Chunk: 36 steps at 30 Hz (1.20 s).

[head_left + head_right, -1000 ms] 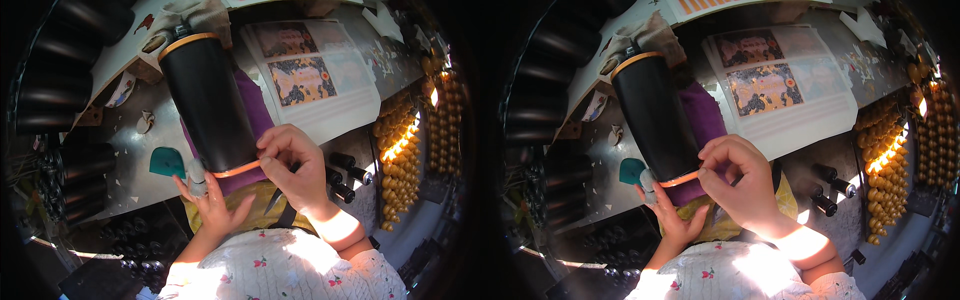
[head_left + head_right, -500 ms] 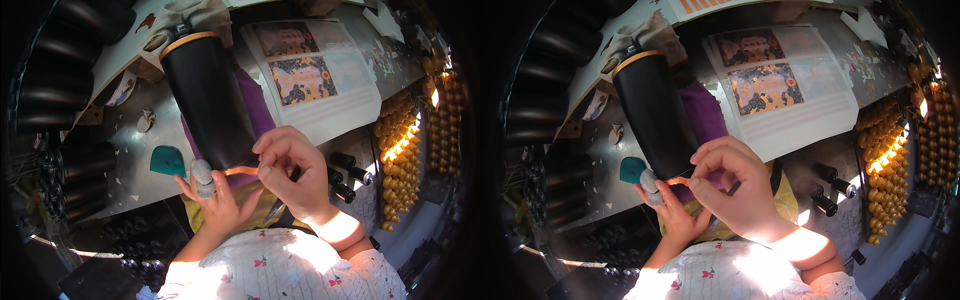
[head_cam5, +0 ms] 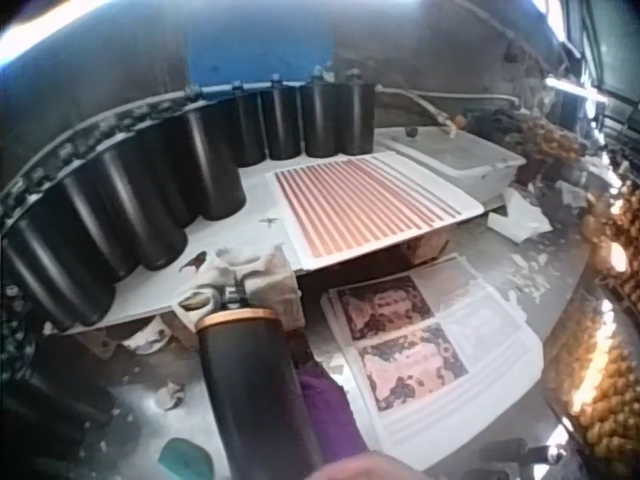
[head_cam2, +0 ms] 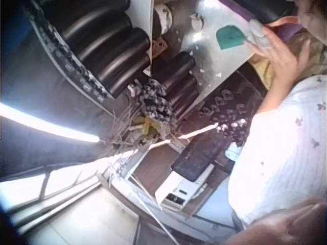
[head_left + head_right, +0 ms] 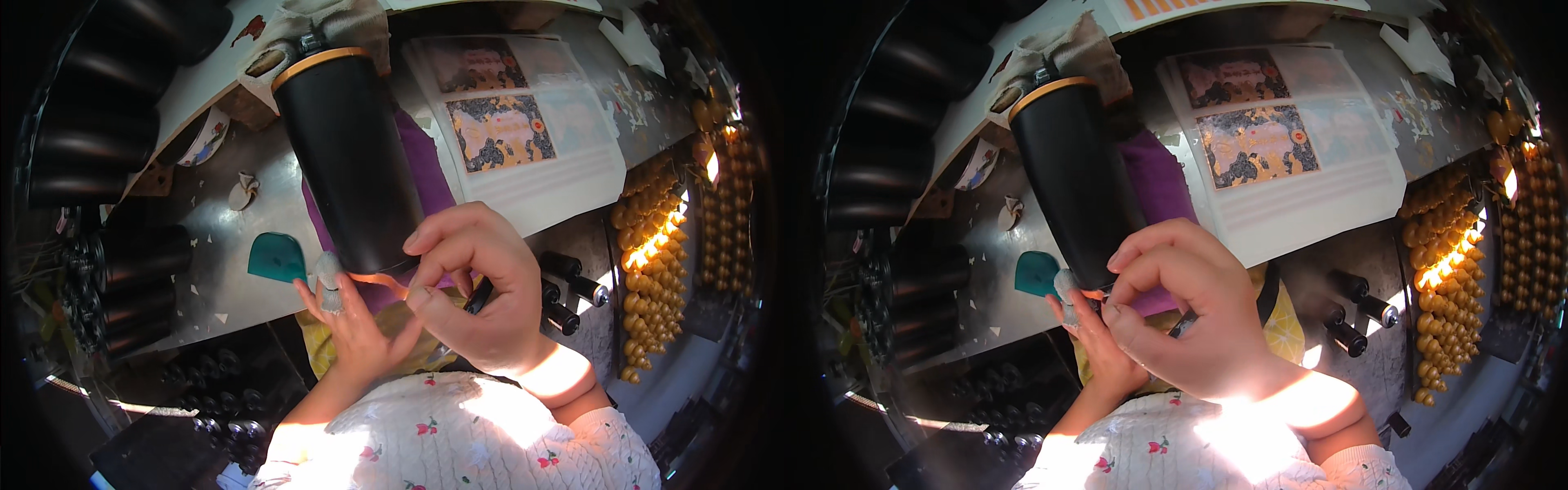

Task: The person applies a printed label to a black cylindrical can, smoothing it out with a blue plastic scraper. They then apply a thin orange strip around the top rim of the can, pressing it down by hand. The process is repeated for a second can.

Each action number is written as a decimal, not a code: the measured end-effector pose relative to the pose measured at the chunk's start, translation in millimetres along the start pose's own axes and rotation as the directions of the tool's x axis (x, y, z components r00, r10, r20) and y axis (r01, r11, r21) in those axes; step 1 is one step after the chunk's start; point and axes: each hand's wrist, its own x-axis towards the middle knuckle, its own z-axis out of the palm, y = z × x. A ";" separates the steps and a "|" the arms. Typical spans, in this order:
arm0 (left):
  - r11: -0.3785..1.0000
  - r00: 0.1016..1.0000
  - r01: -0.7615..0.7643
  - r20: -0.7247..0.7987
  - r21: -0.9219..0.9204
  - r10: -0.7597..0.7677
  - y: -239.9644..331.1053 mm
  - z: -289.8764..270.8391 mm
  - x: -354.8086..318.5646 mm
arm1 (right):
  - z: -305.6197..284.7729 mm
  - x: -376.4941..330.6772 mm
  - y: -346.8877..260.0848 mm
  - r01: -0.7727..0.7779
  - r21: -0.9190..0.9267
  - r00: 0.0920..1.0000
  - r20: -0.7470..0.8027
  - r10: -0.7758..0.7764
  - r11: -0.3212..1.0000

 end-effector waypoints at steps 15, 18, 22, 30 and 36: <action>0.999 1.000 -0.009 0.020 0.054 0.008 8.4 -5.9 6.3 | -14.6 -15.1 26.4 -0.273 0.114 0.947 -0.145 0.288 0.955; 1.000 0.999 -0.022 -0.043 -0.001 0.022 9.9 -6.4 10.5 | -13.3 -12.9 29.1 -0.335 0.227 0.920 -0.131 0.369 0.915; 1.000 0.999 -0.024 -0.037 -0.018 0.023 10.7 -7.1 11.6 | -16.9 -8.3 22.9 -0.246 0.136 0.963 -0.078 0.258 0.960; 0.998 0.996 -0.062 -0.071 0.013 0.062 7.4 -4.0 10.7 | -17.9 -3.4 13.0 -0.182 0.094 0.980 -0.059 0.188 0.979; 0.997 0.996 -0.071 -0.060 0.032 0.073 11.7 -8.0 14.0 | -18.9 -8.1 26.5 -0.289 0.183 0.950 -0.072 0.305 0.940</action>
